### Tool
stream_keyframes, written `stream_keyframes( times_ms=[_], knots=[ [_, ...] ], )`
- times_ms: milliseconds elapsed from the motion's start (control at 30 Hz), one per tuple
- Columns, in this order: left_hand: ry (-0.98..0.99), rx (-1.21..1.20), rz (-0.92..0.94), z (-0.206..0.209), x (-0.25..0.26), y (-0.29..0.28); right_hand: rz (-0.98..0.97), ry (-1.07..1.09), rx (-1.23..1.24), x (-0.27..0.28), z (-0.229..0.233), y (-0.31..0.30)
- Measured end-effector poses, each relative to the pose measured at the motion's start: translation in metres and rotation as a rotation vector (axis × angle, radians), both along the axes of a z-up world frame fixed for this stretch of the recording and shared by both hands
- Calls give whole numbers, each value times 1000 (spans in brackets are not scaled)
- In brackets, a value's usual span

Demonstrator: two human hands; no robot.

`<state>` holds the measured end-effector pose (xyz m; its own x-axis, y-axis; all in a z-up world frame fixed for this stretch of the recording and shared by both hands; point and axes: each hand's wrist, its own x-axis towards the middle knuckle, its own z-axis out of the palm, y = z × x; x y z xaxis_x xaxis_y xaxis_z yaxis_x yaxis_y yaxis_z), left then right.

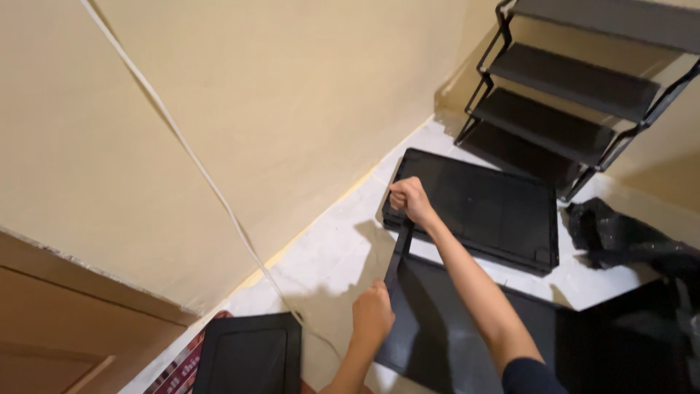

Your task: Assembling a black plastic storage rack or organizer on the floor.

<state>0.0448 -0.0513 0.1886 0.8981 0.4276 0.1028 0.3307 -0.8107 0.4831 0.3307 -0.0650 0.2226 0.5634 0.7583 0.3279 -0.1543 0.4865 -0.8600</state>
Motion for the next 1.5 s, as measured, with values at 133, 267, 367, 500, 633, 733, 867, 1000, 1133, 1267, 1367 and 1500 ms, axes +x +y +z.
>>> stream_keyframes(
  times_ms=[133,267,367,500,633,733,867,1000,1133,1267,1367,1500],
  knots=[
    [-22,-8,16,-8,-1,-3,-179,-94,-209,-7,-12,-5],
    [-13,-19,10,5,-3,-2,-22,45,-92,-27,-3,-11],
    [-36,-20,20,-1,2,-3,67,43,3,-55,10,-27],
    [22,-33,26,4,-1,-9,31,20,-117,-70,-28,-22],
    [-41,-12,7,0,3,-1,135,-47,-117,-69,-25,-23],
    [15,-39,16,-3,5,-3,69,-96,-165,-70,-35,-26],
    [13,-94,76,23,-11,-6,50,-141,-248,-62,-47,-19],
    [-183,-195,46,19,-52,-24,-24,-137,-242,-57,-55,-20],
    [-448,-349,166,-5,-66,-36,-12,13,-168,-89,-21,-29],
    [-609,-412,239,-15,-64,-41,92,49,-1,-133,3,-45],
    [-665,-428,244,-32,-66,-45,93,23,-83,-143,-27,-41],
    [-785,-292,208,-51,-60,-45,65,-107,-59,-148,5,-43]
  ],
)
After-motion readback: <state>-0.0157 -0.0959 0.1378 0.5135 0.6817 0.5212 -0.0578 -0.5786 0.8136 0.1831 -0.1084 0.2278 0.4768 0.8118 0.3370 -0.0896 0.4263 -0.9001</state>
